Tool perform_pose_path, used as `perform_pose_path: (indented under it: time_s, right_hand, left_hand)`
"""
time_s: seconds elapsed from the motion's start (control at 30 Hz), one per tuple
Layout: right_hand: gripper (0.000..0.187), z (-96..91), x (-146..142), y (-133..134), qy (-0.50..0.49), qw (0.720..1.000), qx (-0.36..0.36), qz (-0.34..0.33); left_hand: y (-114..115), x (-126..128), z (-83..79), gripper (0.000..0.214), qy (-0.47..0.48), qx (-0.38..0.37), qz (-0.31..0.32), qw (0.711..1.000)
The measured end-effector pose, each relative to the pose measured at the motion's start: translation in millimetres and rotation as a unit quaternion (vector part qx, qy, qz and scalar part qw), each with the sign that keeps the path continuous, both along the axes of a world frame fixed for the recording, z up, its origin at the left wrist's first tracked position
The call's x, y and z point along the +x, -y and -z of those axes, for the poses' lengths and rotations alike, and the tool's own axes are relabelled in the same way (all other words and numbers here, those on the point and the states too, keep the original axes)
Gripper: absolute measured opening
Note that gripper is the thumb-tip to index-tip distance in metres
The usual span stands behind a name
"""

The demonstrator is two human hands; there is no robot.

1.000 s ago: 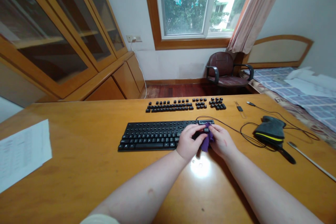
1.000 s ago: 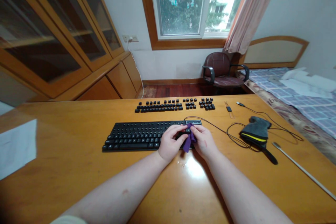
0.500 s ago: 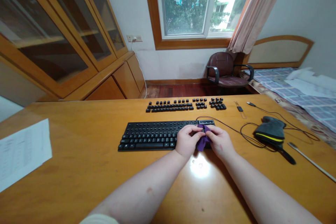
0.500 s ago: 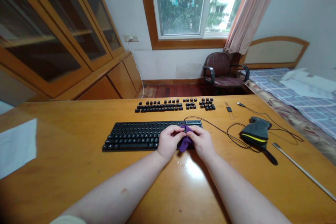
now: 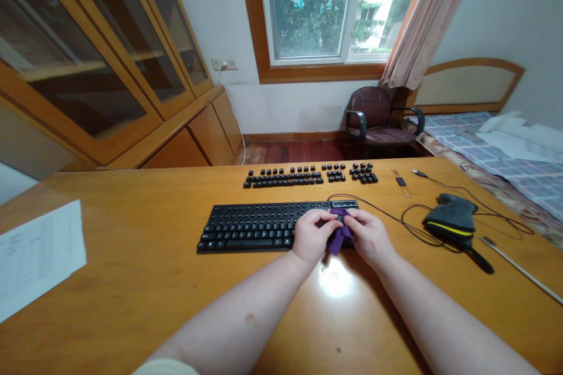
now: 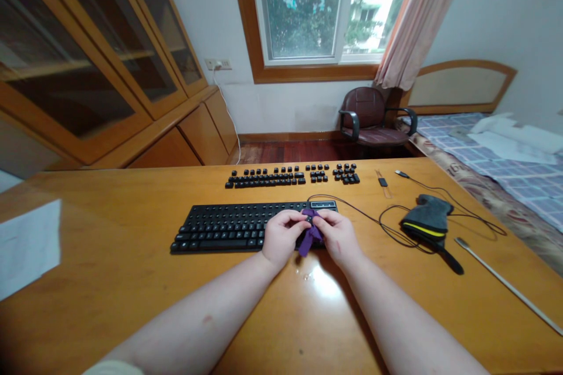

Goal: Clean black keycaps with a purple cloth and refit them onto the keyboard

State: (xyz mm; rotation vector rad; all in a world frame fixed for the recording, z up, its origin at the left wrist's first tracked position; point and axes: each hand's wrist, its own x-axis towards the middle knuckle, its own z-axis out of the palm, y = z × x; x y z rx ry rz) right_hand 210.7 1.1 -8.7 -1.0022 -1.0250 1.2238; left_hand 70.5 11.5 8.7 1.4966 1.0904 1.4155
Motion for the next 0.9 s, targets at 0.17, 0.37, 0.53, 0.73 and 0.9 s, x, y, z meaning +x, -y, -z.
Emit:
perform_pose_path:
  time_s: [0.17,0.37,0.53,0.73,0.9]
  right_hand:
    - [0.019,-3.7,0.2,-0.3,-0.014,0.999,-0.023,0.025]
    - [0.017,-3.9,1.1,-0.4,0.014,0.998,-0.015,0.054]
    - [0.018,-4.8,3.5,-1.4,0.010,0.999,-0.026,0.045]
    - [0.020,0.1,5.2,-3.7,-0.005,0.998,-0.021,0.052]
    - [0.019,2.8,5.6,-4.8,0.015,0.997,0.008,0.069]
  left_hand:
    - [-2.7,0.0,5.1,0.012,-0.020,0.006,0.016,1.000]
    - [-3.3,-0.3,6.9,0.023,-0.024,0.020,0.046,0.998]
    - [-1.8,-3.2,-1.3,0.013,-0.062,0.049,0.041,0.996]
    - [-3.5,-4.3,-2.6,0.015,-0.063,0.077,0.046,0.994]
    - [-6.4,-4.3,0.1,0.022,-0.055,0.076,0.048,0.994]
